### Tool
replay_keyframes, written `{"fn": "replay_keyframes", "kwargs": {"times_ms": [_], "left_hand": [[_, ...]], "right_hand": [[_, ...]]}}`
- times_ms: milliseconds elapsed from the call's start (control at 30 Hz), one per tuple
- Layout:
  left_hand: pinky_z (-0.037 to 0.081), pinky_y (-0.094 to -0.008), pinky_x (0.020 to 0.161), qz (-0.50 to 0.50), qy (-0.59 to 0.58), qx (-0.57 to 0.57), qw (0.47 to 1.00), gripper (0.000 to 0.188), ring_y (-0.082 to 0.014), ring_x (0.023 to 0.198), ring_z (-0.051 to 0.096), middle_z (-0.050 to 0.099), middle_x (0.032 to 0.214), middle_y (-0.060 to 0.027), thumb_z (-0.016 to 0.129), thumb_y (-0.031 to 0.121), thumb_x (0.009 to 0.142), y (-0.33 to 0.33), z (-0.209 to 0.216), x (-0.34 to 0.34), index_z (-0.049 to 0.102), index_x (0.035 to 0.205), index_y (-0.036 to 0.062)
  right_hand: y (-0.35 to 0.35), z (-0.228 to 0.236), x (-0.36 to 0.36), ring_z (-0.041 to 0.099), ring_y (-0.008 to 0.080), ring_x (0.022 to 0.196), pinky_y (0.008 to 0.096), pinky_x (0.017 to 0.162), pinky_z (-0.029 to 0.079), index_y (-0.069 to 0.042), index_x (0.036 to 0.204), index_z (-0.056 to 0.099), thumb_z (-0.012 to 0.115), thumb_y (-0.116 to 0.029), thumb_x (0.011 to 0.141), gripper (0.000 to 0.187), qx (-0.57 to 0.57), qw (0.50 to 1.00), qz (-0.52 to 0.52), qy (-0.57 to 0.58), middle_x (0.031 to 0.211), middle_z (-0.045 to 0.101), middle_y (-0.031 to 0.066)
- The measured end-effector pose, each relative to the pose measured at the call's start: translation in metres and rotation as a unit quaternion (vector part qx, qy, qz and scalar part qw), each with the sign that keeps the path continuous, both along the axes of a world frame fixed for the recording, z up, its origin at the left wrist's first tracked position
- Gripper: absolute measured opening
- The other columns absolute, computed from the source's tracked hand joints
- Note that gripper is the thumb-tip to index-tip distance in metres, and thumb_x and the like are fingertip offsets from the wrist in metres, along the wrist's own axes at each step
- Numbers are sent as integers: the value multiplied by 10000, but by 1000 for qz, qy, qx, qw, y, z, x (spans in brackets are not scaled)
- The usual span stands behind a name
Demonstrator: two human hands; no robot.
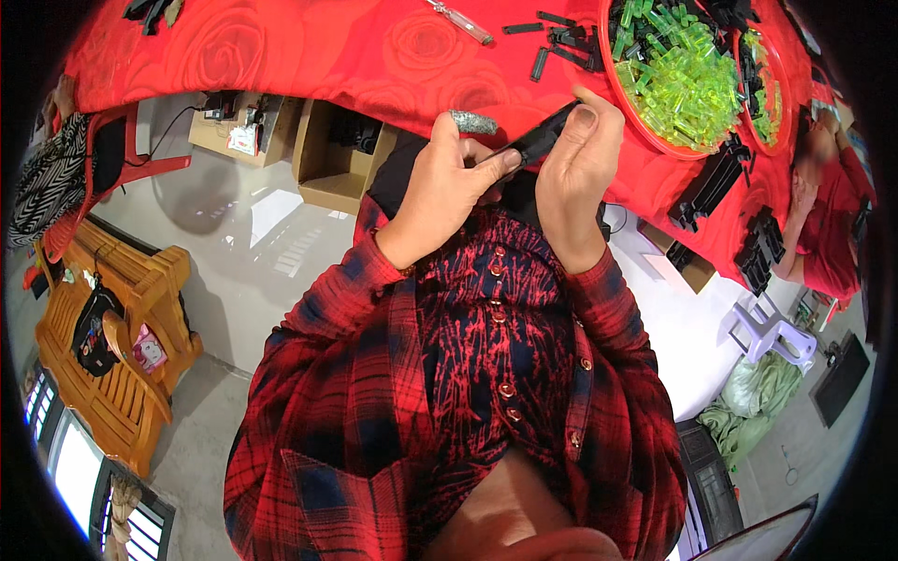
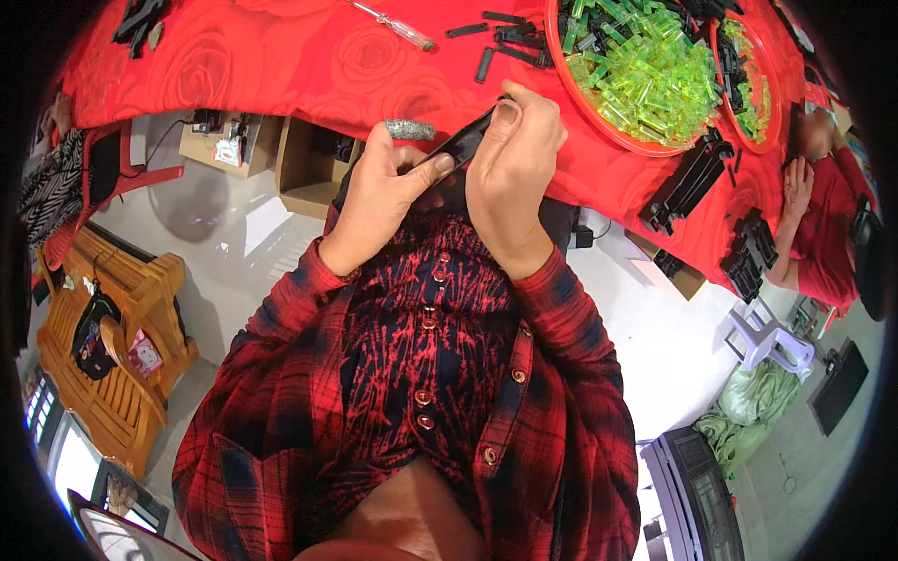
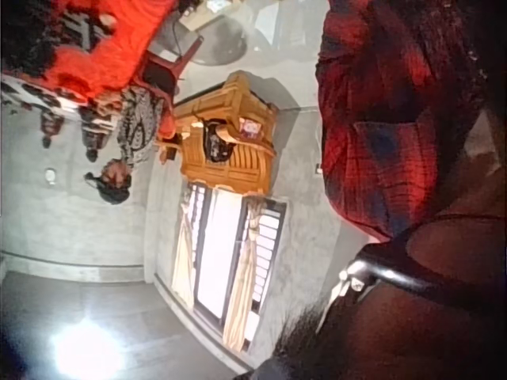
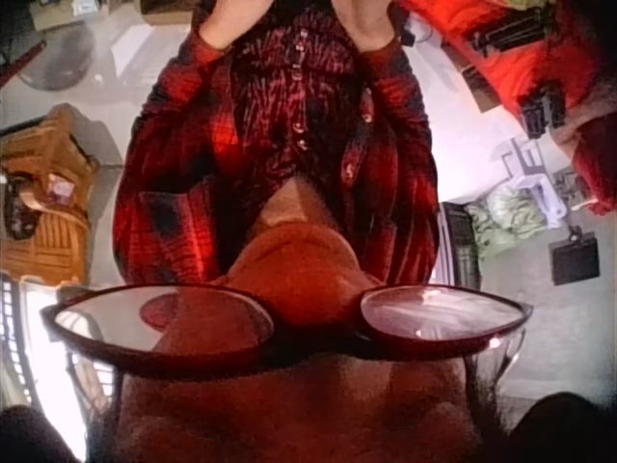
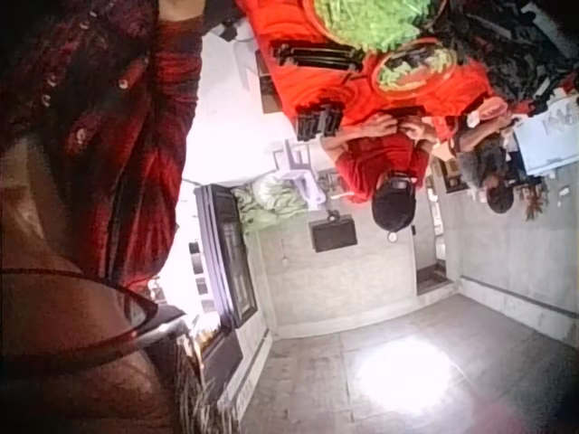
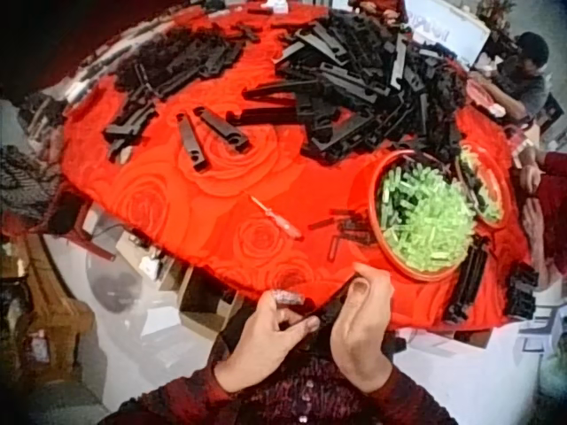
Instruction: The person assembles plastic components by fitting small inserts into black frames by hand and positioning parts using a small screwdriver.
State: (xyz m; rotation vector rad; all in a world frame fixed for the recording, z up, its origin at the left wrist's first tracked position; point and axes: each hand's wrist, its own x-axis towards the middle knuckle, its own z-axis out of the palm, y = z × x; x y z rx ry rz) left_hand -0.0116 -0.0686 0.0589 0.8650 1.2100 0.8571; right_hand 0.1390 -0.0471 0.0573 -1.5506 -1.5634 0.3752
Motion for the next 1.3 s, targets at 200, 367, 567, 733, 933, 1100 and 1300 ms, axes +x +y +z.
{"fn": "replay_keyframes", "kwargs": {"times_ms": [200,367,567,733,933,1100,1300], "left_hand": [[497,-246,618,-132,71,-22,988,301,-113,748,629,615,890,-64,603,146,999,10,14,-15,438,1200,-6],[509,-254,666,-137,6,-44,990,279,-137,782,642,588,939,-77,512,66,1005,8,27,-19,422,1260,-2],[516,-265,701,-130,44,-17,990,280,-140,797,645,582,931,-76,529,72,1003,9,30,-25,445,1260,1],[500,-368,663,-119,163,66,977,225,-235,726,668,649,793,-146,593,164,981,9,26,-34,555,1098,-24],[485,-354,640,-51,150,44,986,231,-207,664,638,666,757,-126,652,205,957,6,22,-26,631,977,-24],[481,-219,606,-46,65,-7,997,162,-45,706,588,677,829,3,677,185,963,4,22,-23,670,1007,29],[491,-241,584,11,1,-29,1000,188,-59,634,591,679,775,-21,693,168,942,0,10,-16,653,958,-14]], "right_hand": [[9,0,2,584,331,838,417,781,451,31,1067,580,434,-200,1071,274,-83,995,-15,58,892,614,185],[15,2,6,577,292,755,401,709,468,33,1052,584,407,-247,1086,333,-96,992,-5,80,833,596,170],[25,10,2,584,268,775,390,727,479,35,1067,585,418,-256,1087,337,-150,983,27,106,851,600,164],[27,17,-6,605,266,858,383,782,482,27,1085,589,426,-256,1086,327,-137,985,58,81,944,625,175],[20,15,-13,588,292,864,386,812,456,5,1136,577,439,-218,1076,269,-99,986,40,130,977,623,179],[13,9,-12,562,319,922,419,908,384,-14,1134,567,470,-124,1039,176,-39,999,12,30,1001,623,167],[10,8,-16,571,337,930,424,903,383,-7,1133,556,477,-118,1034,169,-6,1000,10,-16,1008,621,170]]}}
